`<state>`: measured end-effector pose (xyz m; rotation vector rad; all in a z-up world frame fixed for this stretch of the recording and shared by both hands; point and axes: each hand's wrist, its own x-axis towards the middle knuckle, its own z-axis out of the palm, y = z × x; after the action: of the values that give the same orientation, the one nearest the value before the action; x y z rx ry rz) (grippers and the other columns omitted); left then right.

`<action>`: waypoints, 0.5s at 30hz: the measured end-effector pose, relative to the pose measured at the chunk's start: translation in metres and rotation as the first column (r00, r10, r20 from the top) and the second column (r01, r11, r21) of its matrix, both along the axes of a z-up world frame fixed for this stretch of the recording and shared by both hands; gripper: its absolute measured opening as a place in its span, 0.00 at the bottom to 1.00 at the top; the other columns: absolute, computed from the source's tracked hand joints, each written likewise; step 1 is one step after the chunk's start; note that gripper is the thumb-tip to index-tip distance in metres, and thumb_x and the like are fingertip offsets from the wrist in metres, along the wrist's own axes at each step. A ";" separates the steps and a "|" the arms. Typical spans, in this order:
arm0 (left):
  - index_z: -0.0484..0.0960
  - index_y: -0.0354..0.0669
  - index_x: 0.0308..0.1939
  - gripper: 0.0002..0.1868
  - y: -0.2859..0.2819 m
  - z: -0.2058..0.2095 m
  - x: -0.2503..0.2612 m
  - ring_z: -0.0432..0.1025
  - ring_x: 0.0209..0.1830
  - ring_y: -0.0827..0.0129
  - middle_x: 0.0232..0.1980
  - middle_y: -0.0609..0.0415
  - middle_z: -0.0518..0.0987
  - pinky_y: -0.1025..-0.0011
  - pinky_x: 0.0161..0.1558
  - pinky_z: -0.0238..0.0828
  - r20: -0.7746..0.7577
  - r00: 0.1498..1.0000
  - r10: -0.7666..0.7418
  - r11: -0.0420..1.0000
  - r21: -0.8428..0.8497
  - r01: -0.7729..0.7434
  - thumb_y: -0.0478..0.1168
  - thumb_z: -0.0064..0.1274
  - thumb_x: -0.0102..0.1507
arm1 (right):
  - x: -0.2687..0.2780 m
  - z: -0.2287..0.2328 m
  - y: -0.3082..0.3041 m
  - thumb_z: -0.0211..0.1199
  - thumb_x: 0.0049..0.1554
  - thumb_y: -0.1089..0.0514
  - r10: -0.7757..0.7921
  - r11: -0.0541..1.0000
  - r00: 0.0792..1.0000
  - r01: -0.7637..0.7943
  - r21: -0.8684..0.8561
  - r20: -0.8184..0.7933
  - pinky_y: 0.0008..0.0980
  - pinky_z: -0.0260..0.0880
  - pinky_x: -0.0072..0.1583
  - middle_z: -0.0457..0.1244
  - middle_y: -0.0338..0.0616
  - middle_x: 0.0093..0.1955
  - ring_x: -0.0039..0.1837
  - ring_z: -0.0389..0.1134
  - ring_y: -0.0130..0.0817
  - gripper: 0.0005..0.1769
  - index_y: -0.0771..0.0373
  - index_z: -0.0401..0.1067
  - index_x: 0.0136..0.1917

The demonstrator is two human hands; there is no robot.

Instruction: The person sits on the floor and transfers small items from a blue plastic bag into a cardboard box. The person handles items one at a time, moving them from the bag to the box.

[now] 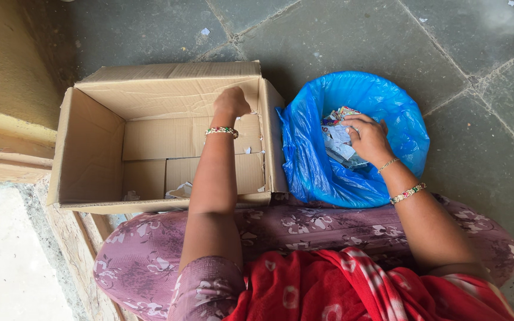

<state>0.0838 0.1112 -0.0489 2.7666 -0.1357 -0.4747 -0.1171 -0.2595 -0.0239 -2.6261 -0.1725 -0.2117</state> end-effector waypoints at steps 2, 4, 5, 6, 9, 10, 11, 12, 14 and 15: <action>0.85 0.36 0.39 0.13 0.003 0.038 -0.010 0.79 0.48 0.49 0.45 0.38 0.84 0.60 0.49 0.77 0.163 0.986 0.045 0.995 -0.095 -0.030 0.39 0.62 0.53 | 0.000 0.001 0.002 0.62 0.58 0.62 0.001 1.000 1.000 -0.001 -0.015 -0.002 0.53 0.55 0.64 0.69 0.36 0.63 0.65 0.68 0.39 0.11 0.54 0.79 0.54; 0.87 0.38 0.36 0.13 0.002 0.073 -0.021 0.79 0.45 0.50 0.43 0.38 0.84 0.61 0.50 0.75 0.213 0.972 0.095 0.974 -0.223 -0.046 0.44 0.64 0.54 | 0.000 0.003 0.004 0.62 0.59 0.61 0.019 1.000 1.000 -0.019 0.006 0.014 0.50 0.56 0.65 0.69 0.35 0.63 0.65 0.68 0.38 0.11 0.54 0.79 0.54; 0.85 0.34 0.36 0.13 -0.004 0.084 -0.028 0.80 0.40 0.54 0.40 0.39 0.84 0.64 0.47 0.77 0.239 0.964 0.116 0.930 -0.367 -0.021 0.42 0.64 0.56 | -0.001 0.005 0.005 0.62 0.59 0.61 0.025 1.000 0.999 -0.025 0.015 0.020 0.48 0.57 0.65 0.69 0.35 0.63 0.66 0.68 0.37 0.11 0.54 0.79 0.55; 0.84 0.30 0.36 0.13 -0.011 0.090 -0.033 0.80 0.35 0.58 0.37 0.40 0.85 0.67 0.45 0.78 0.261 0.955 0.140 0.865 -0.502 0.010 0.40 0.63 0.58 | -0.001 0.008 0.007 0.63 0.58 0.62 0.031 0.999 0.999 -0.031 0.018 0.031 0.48 0.58 0.65 0.69 0.36 0.63 0.65 0.68 0.39 0.12 0.54 0.79 0.55; 0.76 0.32 0.45 0.12 -0.040 0.094 -0.042 0.78 0.37 0.67 0.39 0.47 0.82 0.72 0.41 0.79 0.121 0.986 -0.117 0.182 -0.973 0.141 0.28 0.60 0.59 | -0.002 0.019 0.010 0.64 0.58 0.64 0.056 0.996 0.996 -0.060 0.069 0.065 0.46 0.63 0.65 0.69 0.42 0.62 0.65 0.69 0.42 0.14 0.57 0.79 0.57; 0.77 0.36 0.49 0.14 -0.047 0.092 -0.047 0.78 0.39 0.69 0.41 0.49 0.82 0.73 0.42 0.79 0.029 0.974 -0.224 0.115 -0.992 0.056 0.27 0.57 0.59 | -0.002 0.023 0.012 0.64 0.58 0.65 0.070 0.990 0.994 -0.079 0.116 0.081 0.43 0.66 0.66 0.69 0.45 0.63 0.65 0.69 0.43 0.14 0.58 0.78 0.58; 0.77 0.39 0.53 0.18 -0.056 0.089 -0.054 0.79 0.40 0.71 0.42 0.52 0.83 0.75 0.43 0.80 -0.056 0.941 -0.333 0.058 -0.998 -0.039 0.26 0.54 0.59 | -0.002 0.028 0.014 0.64 0.59 0.66 0.082 0.982 0.992 -0.097 0.163 0.097 0.41 0.68 0.66 0.68 0.47 0.64 0.65 0.70 0.44 0.15 0.60 0.77 0.60; 0.78 0.37 0.53 0.17 -0.067 0.086 -0.061 0.79 0.42 0.71 0.43 0.51 0.83 0.74 0.45 0.80 -0.089 0.927 -0.364 0.083 -0.995 -0.063 0.27 0.55 0.60 | -0.002 0.031 0.017 0.64 0.59 0.66 0.072 0.963 0.995 -0.087 0.255 0.066 0.39 0.69 0.65 0.68 0.48 0.64 0.64 0.71 0.43 0.16 0.62 0.76 0.60; 0.81 0.31 0.54 0.15 -0.087 0.077 -0.073 0.80 0.45 0.70 0.45 0.49 0.84 0.73 0.48 0.81 -0.157 0.891 -0.426 0.134 -0.985 -0.109 0.27 0.56 0.63 | -0.003 0.038 0.027 0.64 0.59 0.67 0.058 0.901 0.998 -0.052 0.430 0.000 0.35 0.71 0.62 0.69 0.49 0.64 0.61 0.72 0.39 0.17 0.65 0.73 0.62; 0.81 0.30 0.55 0.16 -0.095 0.072 -0.078 0.79 0.46 0.70 0.46 0.49 0.83 0.73 0.49 0.80 -0.141 0.873 -0.468 0.125 -0.988 -0.093 0.26 0.57 0.63 | -0.004 0.043 0.030 0.64 0.59 0.67 0.073 0.895 0.997 -0.069 0.440 0.008 0.34 0.71 0.63 0.69 0.50 0.63 0.61 0.72 0.38 0.18 0.66 0.72 0.63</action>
<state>0.0061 0.0167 0.0236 1.2046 -0.5123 -0.7032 -0.1215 -0.2293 0.0186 -2.1637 -0.1917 -0.1890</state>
